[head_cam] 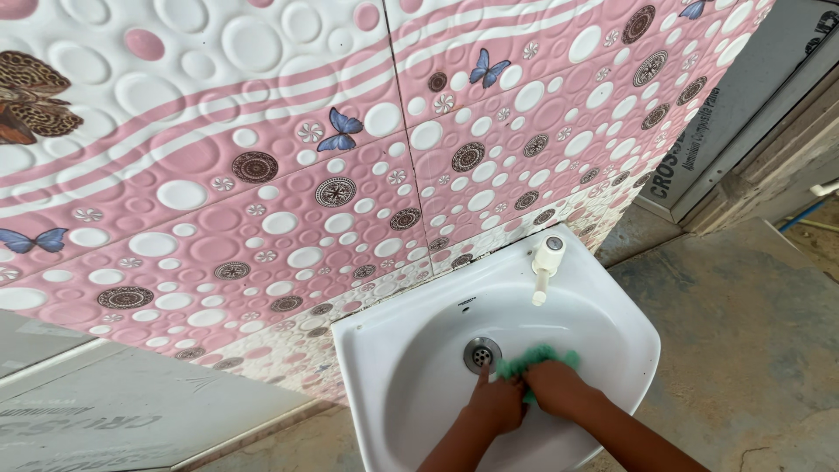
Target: The person scrubs a white wall-mounted sink using a green sponge. They wipe the basin, rim, and faucet area repeatedly with both hands.
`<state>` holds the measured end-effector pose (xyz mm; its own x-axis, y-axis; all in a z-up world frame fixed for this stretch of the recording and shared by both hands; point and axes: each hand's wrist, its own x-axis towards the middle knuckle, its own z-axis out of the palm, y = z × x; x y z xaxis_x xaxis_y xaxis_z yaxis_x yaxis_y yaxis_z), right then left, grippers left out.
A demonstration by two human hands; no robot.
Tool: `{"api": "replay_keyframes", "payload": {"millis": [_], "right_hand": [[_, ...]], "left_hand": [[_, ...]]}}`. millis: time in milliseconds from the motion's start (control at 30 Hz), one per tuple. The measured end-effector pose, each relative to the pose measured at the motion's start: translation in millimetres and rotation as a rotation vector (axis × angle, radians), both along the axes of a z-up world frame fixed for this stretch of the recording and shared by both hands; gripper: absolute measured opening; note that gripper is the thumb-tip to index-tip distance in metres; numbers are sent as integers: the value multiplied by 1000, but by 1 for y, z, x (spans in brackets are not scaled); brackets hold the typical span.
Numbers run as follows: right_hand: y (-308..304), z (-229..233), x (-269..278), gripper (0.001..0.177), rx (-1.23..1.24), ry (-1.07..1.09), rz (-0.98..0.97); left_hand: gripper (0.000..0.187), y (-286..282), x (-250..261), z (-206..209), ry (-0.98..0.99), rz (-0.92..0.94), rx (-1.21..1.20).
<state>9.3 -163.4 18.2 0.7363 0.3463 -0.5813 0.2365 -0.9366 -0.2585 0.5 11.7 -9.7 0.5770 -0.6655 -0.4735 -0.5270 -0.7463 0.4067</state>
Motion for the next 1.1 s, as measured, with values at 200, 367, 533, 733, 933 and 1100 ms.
{"api": "replay_keyframes", "payload": {"millis": [200, 367, 533, 733, 933, 1100], "right_hand": [[34, 12, -31, 37, 76, 39, 128], [102, 43, -31, 58, 233, 93, 204], [143, 71, -28, 71, 386, 246, 160], [126, 76, -28, 52, 367, 228, 154], [70, 76, -22, 32, 284, 184, 102], [4, 83, -6, 34, 123, 175, -49]], "left_hand": [[65, 51, -31, 30, 154, 42, -58], [49, 109, -36, 51, 132, 61, 213], [41, 139, -24, 92, 266, -34, 508], [35, 127, -26, 85, 198, 34, 372], [46, 65, -10, 41, 298, 48, 191], [66, -16, 12, 20, 372, -90, 126]]}}
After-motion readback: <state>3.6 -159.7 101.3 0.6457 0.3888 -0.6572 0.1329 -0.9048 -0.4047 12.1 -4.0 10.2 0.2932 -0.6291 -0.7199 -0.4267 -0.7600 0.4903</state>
